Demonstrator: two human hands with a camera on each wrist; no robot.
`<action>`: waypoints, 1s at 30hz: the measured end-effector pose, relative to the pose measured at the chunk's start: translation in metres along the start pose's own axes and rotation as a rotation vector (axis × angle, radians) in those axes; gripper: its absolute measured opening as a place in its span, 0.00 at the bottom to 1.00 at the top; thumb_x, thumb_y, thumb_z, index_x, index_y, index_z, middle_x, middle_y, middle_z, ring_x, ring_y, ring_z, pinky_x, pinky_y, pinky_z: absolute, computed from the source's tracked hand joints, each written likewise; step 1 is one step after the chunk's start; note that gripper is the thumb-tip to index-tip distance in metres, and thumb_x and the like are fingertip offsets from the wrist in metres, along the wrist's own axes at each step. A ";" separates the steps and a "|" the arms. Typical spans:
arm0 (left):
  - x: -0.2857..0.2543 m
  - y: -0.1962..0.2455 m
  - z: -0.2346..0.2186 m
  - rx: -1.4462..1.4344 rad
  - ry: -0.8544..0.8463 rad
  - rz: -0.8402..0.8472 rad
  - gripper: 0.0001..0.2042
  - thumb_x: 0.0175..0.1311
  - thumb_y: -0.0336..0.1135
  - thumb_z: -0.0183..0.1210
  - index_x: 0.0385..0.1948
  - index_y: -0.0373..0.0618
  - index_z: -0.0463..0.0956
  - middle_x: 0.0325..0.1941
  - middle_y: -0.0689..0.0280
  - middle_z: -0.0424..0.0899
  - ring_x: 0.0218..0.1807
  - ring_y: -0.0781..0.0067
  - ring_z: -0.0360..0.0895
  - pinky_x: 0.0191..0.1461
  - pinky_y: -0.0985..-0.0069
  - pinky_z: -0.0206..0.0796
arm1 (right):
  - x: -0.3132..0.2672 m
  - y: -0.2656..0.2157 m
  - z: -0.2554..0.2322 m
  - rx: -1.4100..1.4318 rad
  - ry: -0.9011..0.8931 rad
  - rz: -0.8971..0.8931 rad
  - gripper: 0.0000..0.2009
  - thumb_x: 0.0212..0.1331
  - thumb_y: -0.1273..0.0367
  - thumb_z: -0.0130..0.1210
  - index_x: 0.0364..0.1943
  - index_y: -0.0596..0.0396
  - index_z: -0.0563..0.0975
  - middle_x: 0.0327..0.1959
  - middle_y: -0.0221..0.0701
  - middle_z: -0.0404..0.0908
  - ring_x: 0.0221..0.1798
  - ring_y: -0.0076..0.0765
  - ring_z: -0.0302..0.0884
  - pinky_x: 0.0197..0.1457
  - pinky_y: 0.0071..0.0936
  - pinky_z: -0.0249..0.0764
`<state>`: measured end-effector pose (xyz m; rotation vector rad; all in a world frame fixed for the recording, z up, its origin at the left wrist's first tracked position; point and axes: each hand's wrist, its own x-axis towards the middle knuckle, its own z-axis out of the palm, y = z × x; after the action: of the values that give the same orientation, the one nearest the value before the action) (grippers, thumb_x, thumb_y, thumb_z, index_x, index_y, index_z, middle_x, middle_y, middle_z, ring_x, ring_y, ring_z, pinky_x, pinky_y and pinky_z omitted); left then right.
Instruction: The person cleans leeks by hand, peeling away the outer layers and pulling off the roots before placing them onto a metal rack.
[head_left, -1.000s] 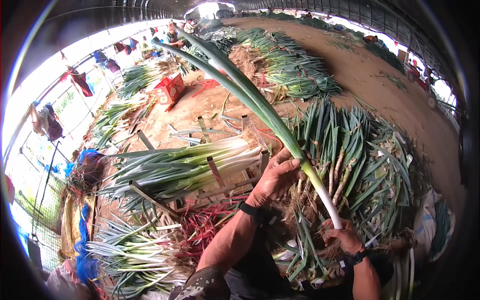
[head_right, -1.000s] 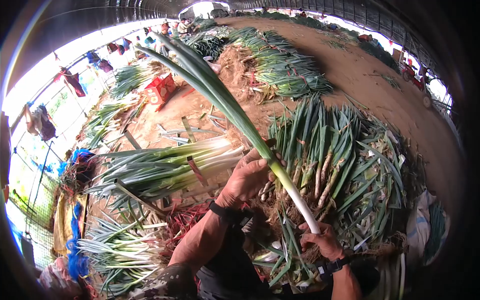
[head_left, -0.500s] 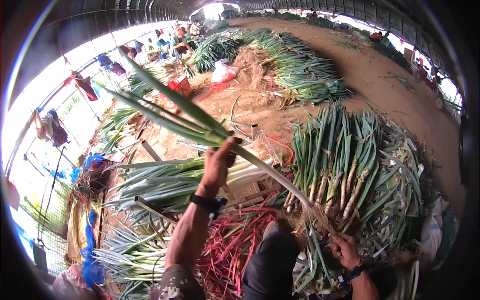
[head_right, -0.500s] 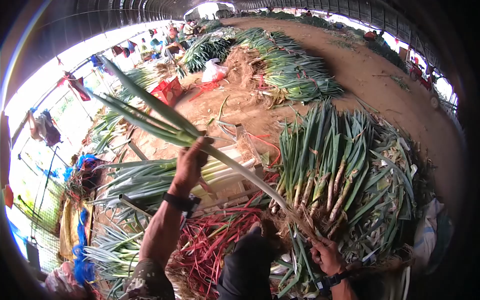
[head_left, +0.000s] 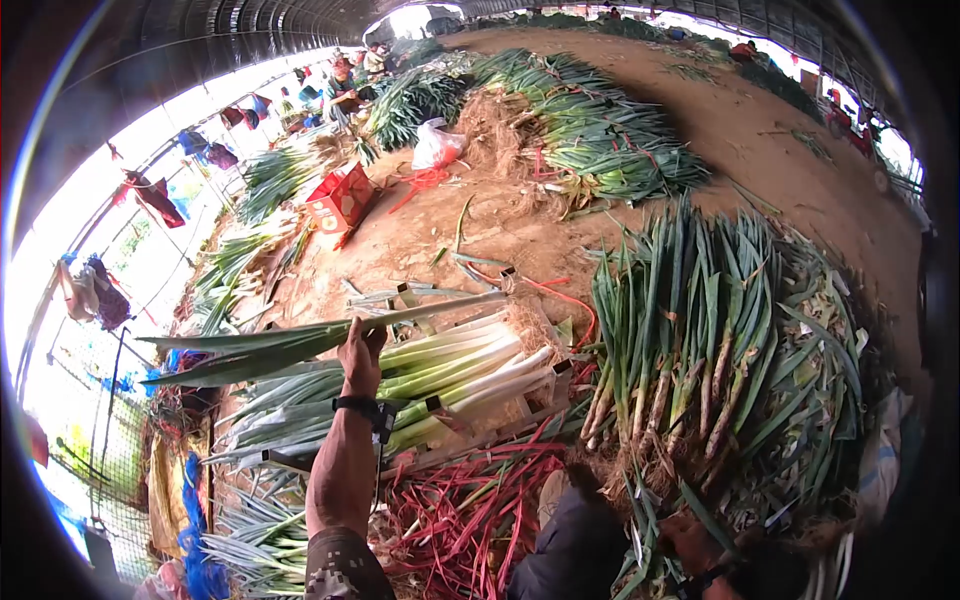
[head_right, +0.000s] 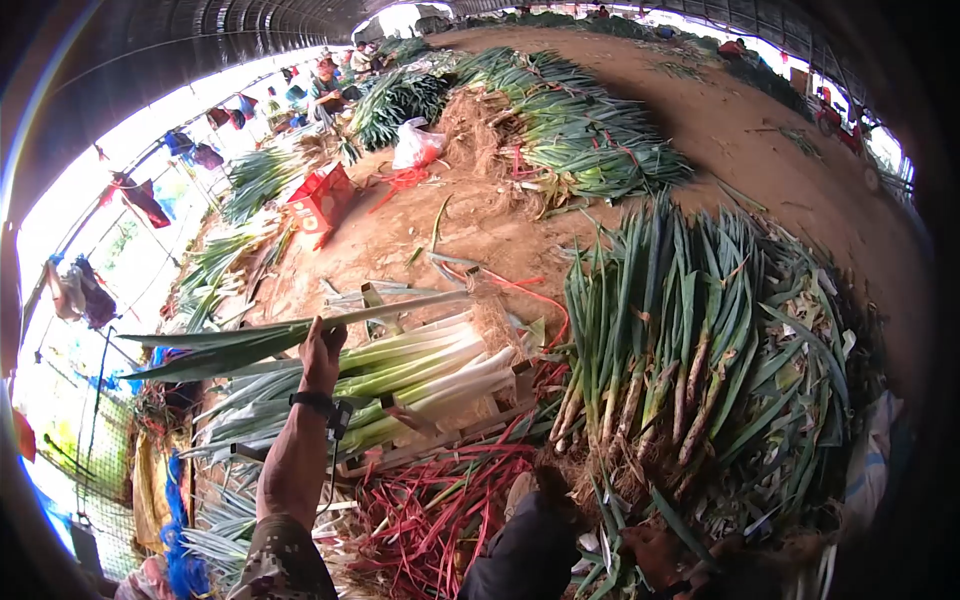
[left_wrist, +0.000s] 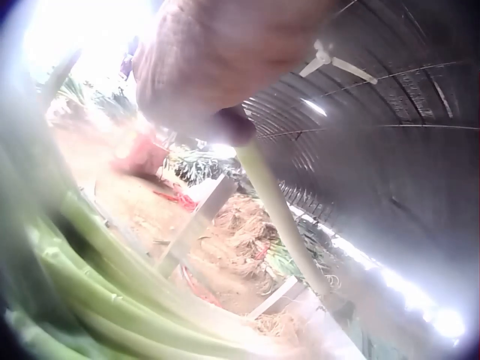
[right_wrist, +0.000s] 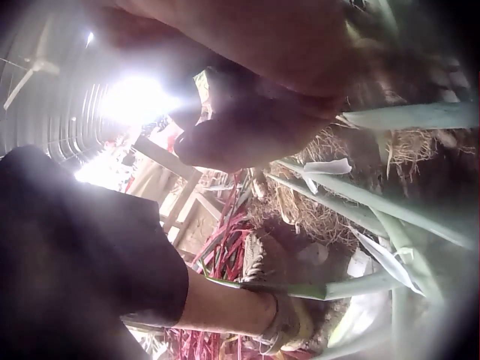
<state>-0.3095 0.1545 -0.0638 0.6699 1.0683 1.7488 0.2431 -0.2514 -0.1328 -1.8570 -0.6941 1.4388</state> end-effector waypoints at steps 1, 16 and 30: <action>0.004 -0.012 -0.003 -0.022 0.021 -0.016 0.16 0.72 0.41 0.56 0.43 0.31 0.77 0.42 0.53 0.85 0.44 0.62 0.85 0.50 0.69 0.80 | 0.003 0.000 -0.001 -0.007 -0.004 0.009 0.11 0.61 0.68 0.60 0.43 0.61 0.83 0.28 0.29 0.85 0.29 0.22 0.80 0.36 0.21 0.75; 0.066 -0.161 -0.049 0.110 -0.130 -0.022 0.14 0.74 0.39 0.50 0.48 0.36 0.71 0.44 0.59 0.77 0.55 0.52 0.81 0.51 0.62 0.78 | 0.033 -0.009 0.008 0.003 -0.027 0.096 0.13 0.62 0.67 0.59 0.45 0.61 0.83 0.32 0.29 0.85 0.32 0.22 0.81 0.39 0.22 0.78; 0.041 -0.109 -0.020 1.734 -0.429 0.215 0.19 0.63 0.39 0.53 0.54 0.42 0.75 0.61 0.56 0.77 0.63 0.52 0.73 0.65 0.58 0.66 | 0.049 -0.012 0.022 -0.135 -0.079 0.098 0.14 0.63 0.65 0.58 0.46 0.63 0.82 0.30 0.29 0.85 0.32 0.21 0.80 0.39 0.21 0.76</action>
<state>-0.2938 0.2036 -0.1705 2.0710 2.0568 0.3190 0.2337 -0.2033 -0.1567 -1.9692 -0.7650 1.5692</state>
